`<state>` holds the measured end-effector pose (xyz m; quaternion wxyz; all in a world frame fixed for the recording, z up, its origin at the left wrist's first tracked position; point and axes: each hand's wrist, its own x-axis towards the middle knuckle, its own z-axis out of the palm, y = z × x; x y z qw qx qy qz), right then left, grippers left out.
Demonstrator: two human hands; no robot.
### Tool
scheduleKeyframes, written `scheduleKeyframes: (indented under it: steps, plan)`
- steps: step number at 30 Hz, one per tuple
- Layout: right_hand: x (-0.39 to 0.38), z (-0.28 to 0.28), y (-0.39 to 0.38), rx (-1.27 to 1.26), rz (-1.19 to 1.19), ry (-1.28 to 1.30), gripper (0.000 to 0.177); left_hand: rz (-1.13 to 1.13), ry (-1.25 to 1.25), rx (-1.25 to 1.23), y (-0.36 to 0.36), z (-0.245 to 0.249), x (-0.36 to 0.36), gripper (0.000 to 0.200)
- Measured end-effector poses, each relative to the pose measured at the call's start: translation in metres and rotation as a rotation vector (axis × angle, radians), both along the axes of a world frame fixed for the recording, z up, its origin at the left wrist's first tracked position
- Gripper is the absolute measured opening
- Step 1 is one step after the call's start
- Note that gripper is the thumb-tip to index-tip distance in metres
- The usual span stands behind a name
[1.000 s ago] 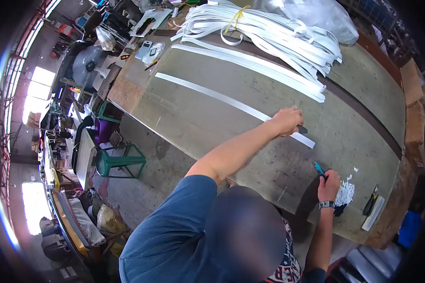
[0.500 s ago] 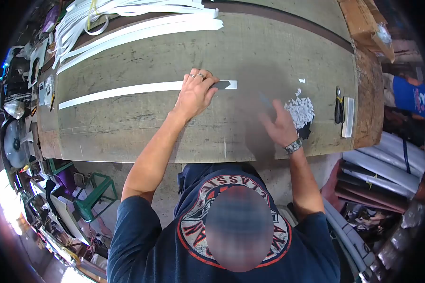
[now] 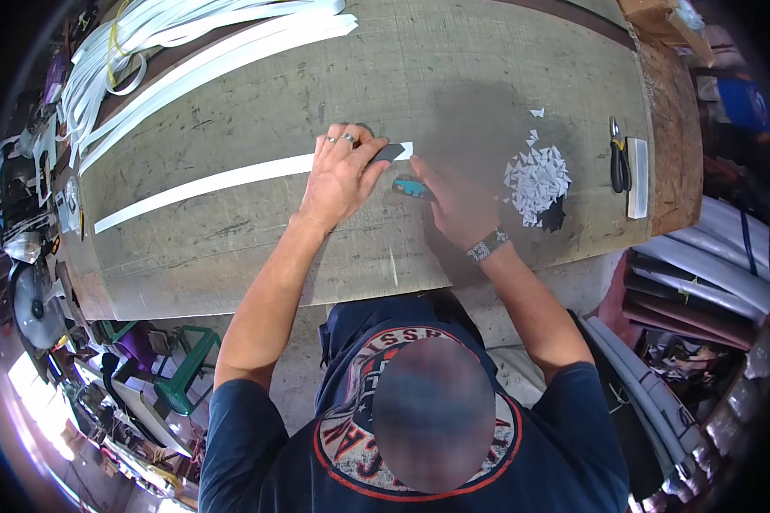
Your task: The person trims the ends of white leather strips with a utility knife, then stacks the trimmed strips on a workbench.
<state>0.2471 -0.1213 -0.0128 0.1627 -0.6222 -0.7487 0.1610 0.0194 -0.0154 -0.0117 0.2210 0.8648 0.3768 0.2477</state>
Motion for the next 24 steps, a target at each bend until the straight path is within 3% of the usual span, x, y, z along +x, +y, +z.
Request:
scheduleKeyframes:
  steps: [24]
  plan:
    - [-0.0036, 0.0052, -0.0020, -0.052, -0.043, 0.024, 0.076, -0.027, -0.081, -0.006, 0.0073, -0.0085, 0.0076, 0.032]
